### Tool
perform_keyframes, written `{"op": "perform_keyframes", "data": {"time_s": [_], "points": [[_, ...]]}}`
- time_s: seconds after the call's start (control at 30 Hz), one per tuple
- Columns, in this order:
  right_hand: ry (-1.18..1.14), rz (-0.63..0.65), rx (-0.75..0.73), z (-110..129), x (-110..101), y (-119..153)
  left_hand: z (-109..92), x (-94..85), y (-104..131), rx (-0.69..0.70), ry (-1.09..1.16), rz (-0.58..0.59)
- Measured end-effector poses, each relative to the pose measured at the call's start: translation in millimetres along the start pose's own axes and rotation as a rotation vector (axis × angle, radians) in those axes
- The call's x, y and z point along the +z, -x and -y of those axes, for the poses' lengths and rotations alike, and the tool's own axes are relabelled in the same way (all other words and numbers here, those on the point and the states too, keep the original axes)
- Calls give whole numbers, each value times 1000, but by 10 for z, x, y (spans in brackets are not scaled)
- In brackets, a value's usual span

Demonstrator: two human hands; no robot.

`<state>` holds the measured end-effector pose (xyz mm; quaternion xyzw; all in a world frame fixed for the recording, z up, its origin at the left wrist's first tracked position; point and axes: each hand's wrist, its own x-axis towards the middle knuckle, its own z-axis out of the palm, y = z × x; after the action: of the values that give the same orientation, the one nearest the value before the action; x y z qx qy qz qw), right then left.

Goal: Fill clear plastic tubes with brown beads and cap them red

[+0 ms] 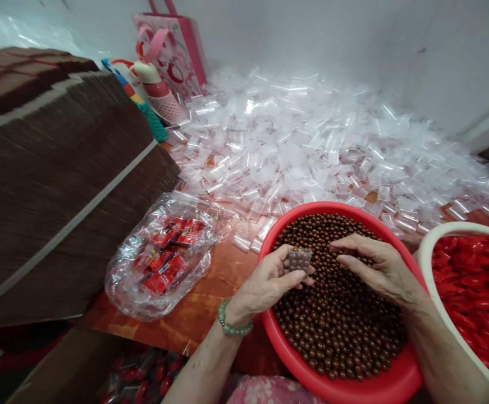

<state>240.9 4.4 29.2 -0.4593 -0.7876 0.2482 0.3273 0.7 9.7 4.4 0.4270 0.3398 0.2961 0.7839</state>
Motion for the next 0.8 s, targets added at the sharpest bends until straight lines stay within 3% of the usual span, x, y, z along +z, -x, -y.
{"op": "perform_keyframes", "data": {"time_s": [0.2,0.4,0.57,0.8], "points": [[130,126,15,-100,131,-1,-17,21,9,39,66,-1],[0,71,-72,91,110,-322,-3,-17,21,71,-43,66],[-61,211,-163,197,110,-471,-19,-49,23,59,-94,157],[-89,392,-182,174,73,-457,-46,-111,24,21,-134,238]]}}
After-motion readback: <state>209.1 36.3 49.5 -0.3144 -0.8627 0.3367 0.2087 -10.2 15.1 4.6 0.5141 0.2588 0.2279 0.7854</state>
